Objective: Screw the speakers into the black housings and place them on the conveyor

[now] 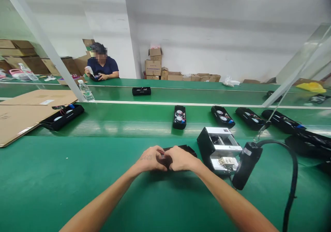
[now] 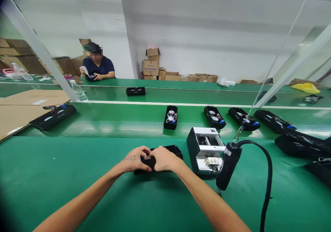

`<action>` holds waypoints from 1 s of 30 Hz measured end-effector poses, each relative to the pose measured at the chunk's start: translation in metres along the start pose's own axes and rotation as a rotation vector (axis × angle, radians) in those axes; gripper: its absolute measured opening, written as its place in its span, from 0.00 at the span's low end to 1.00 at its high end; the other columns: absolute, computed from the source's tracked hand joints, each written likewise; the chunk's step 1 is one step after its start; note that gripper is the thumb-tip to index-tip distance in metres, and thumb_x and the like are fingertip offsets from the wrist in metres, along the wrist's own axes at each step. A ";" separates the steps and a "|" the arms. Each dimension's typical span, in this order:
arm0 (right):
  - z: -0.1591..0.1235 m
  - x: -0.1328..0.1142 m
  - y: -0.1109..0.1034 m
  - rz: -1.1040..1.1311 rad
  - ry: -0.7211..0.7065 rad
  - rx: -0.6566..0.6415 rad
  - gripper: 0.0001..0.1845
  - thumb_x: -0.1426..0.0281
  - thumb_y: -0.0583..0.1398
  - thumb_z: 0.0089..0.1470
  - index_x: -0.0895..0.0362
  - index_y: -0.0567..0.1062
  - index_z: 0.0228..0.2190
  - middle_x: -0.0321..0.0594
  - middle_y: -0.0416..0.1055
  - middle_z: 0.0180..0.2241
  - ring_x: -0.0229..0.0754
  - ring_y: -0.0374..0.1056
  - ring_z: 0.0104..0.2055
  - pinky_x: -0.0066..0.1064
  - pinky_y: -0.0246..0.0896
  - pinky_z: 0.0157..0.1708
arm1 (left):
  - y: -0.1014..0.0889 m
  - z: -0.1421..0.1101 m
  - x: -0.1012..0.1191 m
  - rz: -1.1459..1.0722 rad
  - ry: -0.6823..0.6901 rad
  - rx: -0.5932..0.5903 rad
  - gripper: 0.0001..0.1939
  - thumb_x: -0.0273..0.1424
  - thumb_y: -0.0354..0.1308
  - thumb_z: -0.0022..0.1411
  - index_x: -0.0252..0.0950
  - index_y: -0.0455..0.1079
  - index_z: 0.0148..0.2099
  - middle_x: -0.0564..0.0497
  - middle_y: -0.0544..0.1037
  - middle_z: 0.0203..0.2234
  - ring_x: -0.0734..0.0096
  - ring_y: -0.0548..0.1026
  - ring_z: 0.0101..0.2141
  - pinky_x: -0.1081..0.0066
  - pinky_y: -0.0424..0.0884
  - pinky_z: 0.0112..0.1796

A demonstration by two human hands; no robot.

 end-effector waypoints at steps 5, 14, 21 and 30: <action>0.012 0.008 -0.009 0.049 0.009 -0.047 0.19 0.71 0.68 0.42 0.53 0.83 0.40 0.37 0.74 0.30 0.41 0.68 0.29 0.28 0.49 0.22 | 0.000 0.010 -0.011 -0.070 -0.073 -0.057 0.19 0.41 0.79 0.35 0.39 0.75 0.26 0.53 0.83 0.45 0.62 0.80 0.42 0.71 0.74 0.40; 0.013 0.005 -0.008 0.074 0.006 -0.044 0.11 0.69 0.69 0.42 0.55 0.83 0.33 0.34 0.68 0.24 0.38 0.62 0.25 0.29 0.43 0.20 | 0.002 0.009 -0.015 -0.139 -0.112 -0.077 0.22 0.42 0.79 0.34 0.39 0.73 0.27 0.52 0.82 0.39 0.61 0.80 0.41 0.71 0.73 0.38; 0.020 0.009 0.002 0.083 0.053 -0.007 0.08 0.71 0.67 0.41 0.58 0.83 0.29 0.35 0.68 0.20 0.37 0.59 0.22 0.31 0.45 0.21 | 0.005 0.009 -0.014 -0.125 -0.102 -0.067 0.24 0.43 0.79 0.34 0.39 0.73 0.30 0.53 0.81 0.36 0.65 0.79 0.37 0.70 0.73 0.36; -0.037 -0.011 -0.017 0.011 -0.074 0.286 0.18 0.77 0.63 0.52 0.53 0.81 0.45 0.44 0.79 0.41 0.51 0.73 0.48 0.40 0.66 0.48 | 0.009 -0.012 0.006 0.080 0.075 0.021 0.16 0.35 0.80 0.40 0.39 0.75 0.28 0.52 0.80 0.46 0.56 0.77 0.49 0.60 0.74 0.50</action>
Point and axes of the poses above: each hand's wrist, its own z-axis towards the middle knuckle, its own y-axis out of the palm, x = y × z, the point moved 8 cm from there along z, towards the middle knuckle
